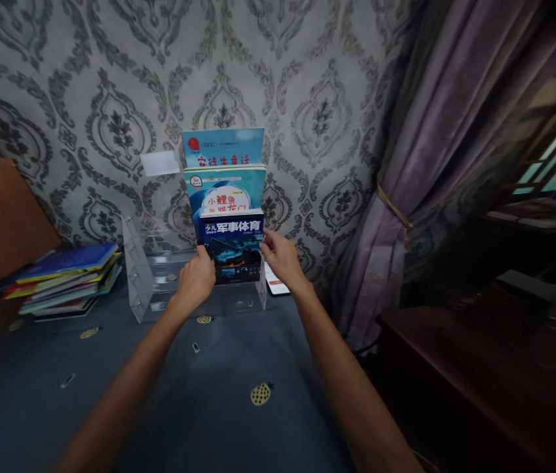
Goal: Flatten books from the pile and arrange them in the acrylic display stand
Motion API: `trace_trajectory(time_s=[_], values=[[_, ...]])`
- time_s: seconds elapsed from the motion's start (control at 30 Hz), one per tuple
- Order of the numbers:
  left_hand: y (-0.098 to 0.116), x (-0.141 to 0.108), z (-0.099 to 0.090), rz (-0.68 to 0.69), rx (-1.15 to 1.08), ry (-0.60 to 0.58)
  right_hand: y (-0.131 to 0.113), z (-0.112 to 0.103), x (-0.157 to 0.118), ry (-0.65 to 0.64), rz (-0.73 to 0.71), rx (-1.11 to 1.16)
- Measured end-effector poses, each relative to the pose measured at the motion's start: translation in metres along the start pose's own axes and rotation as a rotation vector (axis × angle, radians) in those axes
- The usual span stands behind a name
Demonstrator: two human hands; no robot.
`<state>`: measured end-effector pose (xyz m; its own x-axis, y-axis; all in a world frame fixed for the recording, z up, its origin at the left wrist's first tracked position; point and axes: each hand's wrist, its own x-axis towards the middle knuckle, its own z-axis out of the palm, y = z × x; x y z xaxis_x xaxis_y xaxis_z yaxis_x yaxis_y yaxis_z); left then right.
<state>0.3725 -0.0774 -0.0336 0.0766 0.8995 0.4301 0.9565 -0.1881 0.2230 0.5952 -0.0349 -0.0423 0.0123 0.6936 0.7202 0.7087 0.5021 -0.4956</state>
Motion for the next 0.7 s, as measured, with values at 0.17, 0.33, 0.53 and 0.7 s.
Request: trace_trajectory(time_s=[0.17,0.33,0.53,0.7], values=[[0.0045,0.0000,-0.0091,-0.042,0.064,-0.104,-0.0020,0.0004,-0.0009,-0.034,0.013,0.025],[0.0055,0.0016,-0.0108,-0.012,0.121,-0.118,-0.0070,-0.0015,-0.0002,-0.048,0.044,0.000],[0.0062,0.0009,-0.0085,-0.022,0.107,-0.092,-0.0068,-0.0016,-0.0001,-0.026,0.029,-0.005],[0.0065,0.0000,-0.0087,-0.011,0.087,-0.079,-0.0054,0.0006,0.0000,0.005,0.027,-0.031]])
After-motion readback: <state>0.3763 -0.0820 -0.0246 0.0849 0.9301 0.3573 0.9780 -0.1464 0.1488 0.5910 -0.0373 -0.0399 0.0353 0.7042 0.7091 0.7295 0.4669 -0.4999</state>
